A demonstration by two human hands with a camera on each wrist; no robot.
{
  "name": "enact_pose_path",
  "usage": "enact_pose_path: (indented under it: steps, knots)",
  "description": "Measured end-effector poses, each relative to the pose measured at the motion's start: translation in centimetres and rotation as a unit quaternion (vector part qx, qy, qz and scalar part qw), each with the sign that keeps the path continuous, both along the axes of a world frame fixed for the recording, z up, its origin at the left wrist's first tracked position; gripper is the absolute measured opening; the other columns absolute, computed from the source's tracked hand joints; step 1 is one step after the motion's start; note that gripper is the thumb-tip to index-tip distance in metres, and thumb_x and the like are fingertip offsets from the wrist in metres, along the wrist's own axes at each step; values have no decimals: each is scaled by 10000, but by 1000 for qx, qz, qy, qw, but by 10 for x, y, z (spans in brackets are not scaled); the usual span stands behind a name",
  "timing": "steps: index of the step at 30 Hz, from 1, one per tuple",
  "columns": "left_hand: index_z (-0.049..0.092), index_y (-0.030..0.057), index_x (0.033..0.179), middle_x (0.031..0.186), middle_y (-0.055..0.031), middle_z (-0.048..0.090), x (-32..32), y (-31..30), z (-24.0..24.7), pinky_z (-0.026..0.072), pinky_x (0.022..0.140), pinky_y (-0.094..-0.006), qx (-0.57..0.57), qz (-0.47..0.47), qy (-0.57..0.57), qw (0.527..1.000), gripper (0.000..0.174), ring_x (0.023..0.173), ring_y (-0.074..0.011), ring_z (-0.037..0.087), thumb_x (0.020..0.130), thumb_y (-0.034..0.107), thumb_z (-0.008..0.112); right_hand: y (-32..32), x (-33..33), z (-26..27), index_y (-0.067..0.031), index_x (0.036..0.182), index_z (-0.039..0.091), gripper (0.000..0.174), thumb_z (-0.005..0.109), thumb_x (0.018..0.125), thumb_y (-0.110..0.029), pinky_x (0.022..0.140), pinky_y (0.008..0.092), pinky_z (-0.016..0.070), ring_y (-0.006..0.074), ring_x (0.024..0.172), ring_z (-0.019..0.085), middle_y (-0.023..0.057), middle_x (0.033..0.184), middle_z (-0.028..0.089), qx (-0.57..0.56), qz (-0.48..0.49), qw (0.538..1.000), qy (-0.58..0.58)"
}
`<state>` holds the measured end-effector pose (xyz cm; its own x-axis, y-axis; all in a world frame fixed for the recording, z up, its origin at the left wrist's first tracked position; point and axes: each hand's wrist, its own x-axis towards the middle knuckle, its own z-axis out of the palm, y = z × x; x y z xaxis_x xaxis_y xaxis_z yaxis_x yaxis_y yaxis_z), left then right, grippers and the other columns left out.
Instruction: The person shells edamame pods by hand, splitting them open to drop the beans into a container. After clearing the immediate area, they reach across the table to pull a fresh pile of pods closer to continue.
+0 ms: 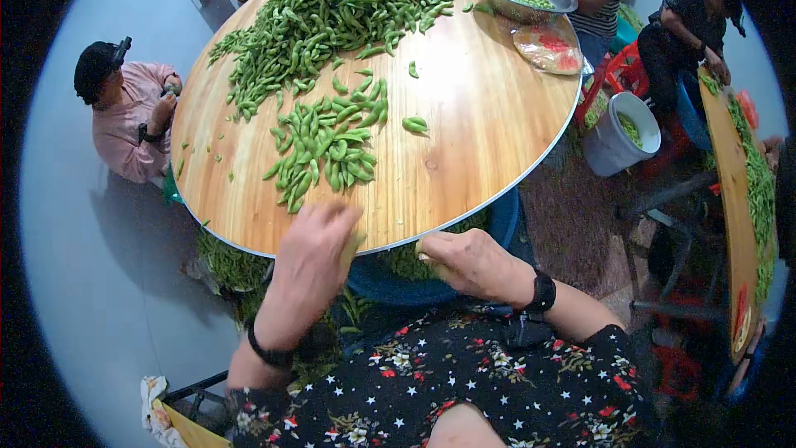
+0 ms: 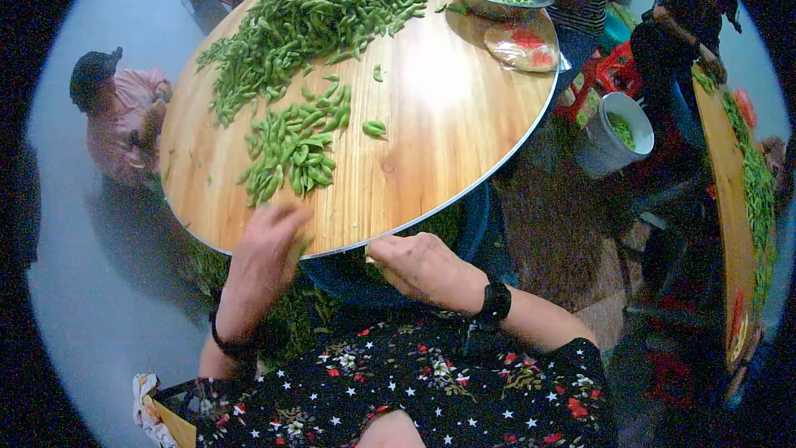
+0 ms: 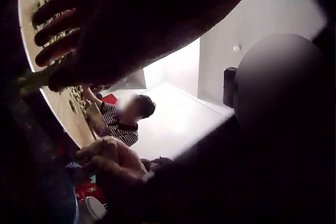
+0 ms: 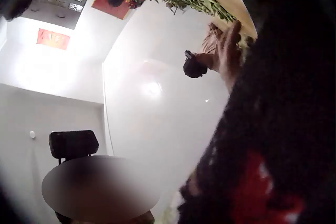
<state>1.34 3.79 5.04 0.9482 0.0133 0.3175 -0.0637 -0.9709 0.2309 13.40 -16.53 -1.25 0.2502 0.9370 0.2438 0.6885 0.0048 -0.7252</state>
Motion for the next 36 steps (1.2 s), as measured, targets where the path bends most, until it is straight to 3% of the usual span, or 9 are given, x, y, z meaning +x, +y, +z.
enact_pose_path:
  steps: [5, 9, 14, 16, 20, 30, 33, 35, 36]
  knots:
    - [585, 38, 938, 916, -184, 595, 128, 71, -48, 460, 753, -450, 43, 58, -11, 997, 139, 905, -370, 564, 806, 83, 590, 0, -1, -4, -1, 951, 495, 149, 569, 841, -69, 654, 437, 473, 393, 792, 589, 204, 806, 554, -5, -10, 1000, 8]
    - [591, 46, 918, 854, -177, 575, 159, 70, -66, 459, 735, -459, 33, 35, -39, 998, 148, 852, -374, 559, 771, 63, 593, -2, 1, -2, 19, 1051, 502, 193, 533, 899, -97, 659, 387, 483, 347, 742, 608, 181, 796, 574, 17, -47, 996, 73]
    - [548, 17, 921, 861, -163, 601, 130, 38, -45, 474, 718, -445, 111, -8, -80, 991, 156, 843, -376, 583, 769, 25, 584, -3, 10, 4, 29, 1160, 495, 266, 497, 945, -127, 599, 308, 488, 186, 658, 609, 95, 784, 588, 70, -31, 984, 161]
    - [563, 12, 921, 852, -165, 617, 107, 14, -22, 486, 677, -434, -101, 2, -50, 994, 89, 785, -366, 606, 841, 45, 538, -3, 9, 19, 16, 1181, 499, 268, 456, 978, -154, 554, 259, 485, 115, 614, 592, 62, 800, 594, 29, -91, 921, 378]
    - [579, -1, 1082, 913, -176, 650, 58, -19, -21, 503, 712, -352, -331, -22, -12, 943, 195, 823, -292, 653, 909, 84, 545, 6, 10, 9, -35, 1257, 420, 305, 434, 999, -199, 492, 223, 449, 109, 579, 579, 63, 819, 600, 65, -70, 865, 492]
    - [589, 33, 1216, 985, -171, 671, 22, -34, -45, 515, 716, -320, -379, 29, -9, 925, 315, 844, -259, 668, 904, 68, 558, 17, -4, 9, -31, 1220, 381, 319, 442, 987, -239, 436, 225, 398, 105, 495, 496, 50, 766, 560, 55, -31, 819, 570]
    - [585, 23, 1220, 951, -172, 671, 19, -32, -44, 515, 670, -325, -349, -2, -56, 936, 330, 754, -261, 660, 891, 30, 555, 16, -5, 8, -54, 1203, 403, 290, 442, 987, -242, 436, 217, 391, 96, 496, 489, 43, 754, 559, 39, -34, 823, 565]
    - [579, 8, 1226, 892, -179, 662, 9, -37, -30, 514, 659, -333, -183, -30, -53, 981, 356, 704, -262, 647, 872, -19, 552, 9, -8, 20, -68, 1192, 415, 271, 441, 987, -244, 425, 212, 378, 90, 486, 477, 36, 735, 554, 23, -29, 840, 541]
    - [579, 8, 1226, 892, -179, 662, 4, -39, -29, 514, 659, -333, -184, -29, -53, 981, 356, 704, -262, 647, 872, -19, 552, 5, -9, 25, -83, 1181, 428, 253, 440, 988, -246, 414, 208, 366, 84, 475, 465, 30, 716, 549, 6, -25, 855, 517]
